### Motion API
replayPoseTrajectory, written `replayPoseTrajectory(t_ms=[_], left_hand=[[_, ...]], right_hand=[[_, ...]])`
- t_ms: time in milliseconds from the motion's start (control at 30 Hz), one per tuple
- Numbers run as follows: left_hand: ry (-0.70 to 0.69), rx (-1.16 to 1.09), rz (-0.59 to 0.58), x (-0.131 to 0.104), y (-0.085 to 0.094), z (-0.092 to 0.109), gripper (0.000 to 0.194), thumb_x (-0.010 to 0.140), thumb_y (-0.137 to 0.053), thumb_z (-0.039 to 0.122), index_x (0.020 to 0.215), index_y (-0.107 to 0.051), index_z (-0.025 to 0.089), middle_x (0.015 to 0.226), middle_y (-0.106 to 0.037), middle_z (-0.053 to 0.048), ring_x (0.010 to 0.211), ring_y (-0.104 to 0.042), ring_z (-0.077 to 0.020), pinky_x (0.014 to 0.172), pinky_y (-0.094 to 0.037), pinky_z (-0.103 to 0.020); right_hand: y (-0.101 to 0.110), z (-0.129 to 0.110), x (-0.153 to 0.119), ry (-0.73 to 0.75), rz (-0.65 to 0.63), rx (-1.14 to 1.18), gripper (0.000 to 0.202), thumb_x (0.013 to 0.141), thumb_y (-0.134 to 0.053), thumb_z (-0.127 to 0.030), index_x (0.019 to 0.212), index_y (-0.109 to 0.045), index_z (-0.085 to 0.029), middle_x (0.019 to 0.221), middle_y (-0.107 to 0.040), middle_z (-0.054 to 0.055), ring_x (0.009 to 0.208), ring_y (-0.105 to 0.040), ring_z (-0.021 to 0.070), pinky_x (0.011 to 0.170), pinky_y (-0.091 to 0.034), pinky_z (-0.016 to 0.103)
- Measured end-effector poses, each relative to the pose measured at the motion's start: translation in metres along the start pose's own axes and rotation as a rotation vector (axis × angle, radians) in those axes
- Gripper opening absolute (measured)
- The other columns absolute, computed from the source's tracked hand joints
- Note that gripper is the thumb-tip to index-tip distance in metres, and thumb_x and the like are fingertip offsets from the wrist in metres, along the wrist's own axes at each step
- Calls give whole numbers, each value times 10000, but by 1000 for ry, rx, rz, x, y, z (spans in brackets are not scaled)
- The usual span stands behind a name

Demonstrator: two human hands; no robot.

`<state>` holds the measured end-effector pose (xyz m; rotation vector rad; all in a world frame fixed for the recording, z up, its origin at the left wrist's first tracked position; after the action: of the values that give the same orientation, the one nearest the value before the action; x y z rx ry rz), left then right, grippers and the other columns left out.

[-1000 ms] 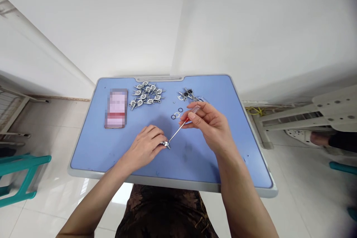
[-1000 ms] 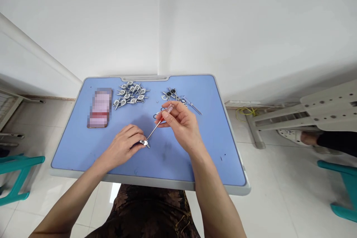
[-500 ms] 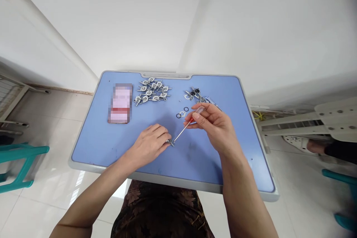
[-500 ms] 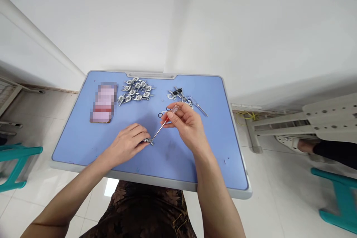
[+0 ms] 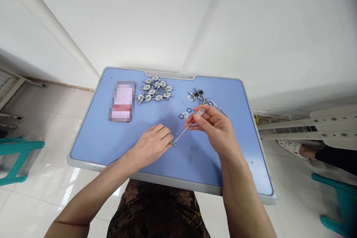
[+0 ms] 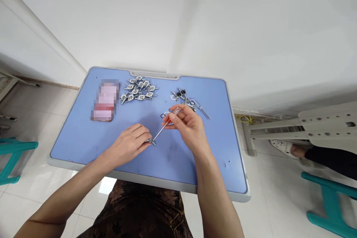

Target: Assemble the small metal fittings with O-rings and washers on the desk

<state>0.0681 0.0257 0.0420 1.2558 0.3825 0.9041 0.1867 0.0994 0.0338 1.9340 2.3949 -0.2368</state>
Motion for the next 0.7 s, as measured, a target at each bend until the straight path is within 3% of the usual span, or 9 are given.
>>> replayPoseTrajectory(t_ms=[700], left_hand=[[32,-37,-23,1,-2,-2,135,941,-496,237,901,-595,153,895,-607,-51,854,-532,-189,772,-460,-333]], right_hand=[[6,9,3,-49,87,-28,319,731,-740,-423,881,-568,-200,719,-687,2,687,-688,164,645,-616,337]])
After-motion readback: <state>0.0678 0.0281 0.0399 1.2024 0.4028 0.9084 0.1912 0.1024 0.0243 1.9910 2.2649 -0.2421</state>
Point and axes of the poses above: each hand's wrist, its own x-axis towards the middle knuckle, its own y-axis out of the back of the hand, z = x × y, the point moved 10 cm from there along x, towards the middle knuckle
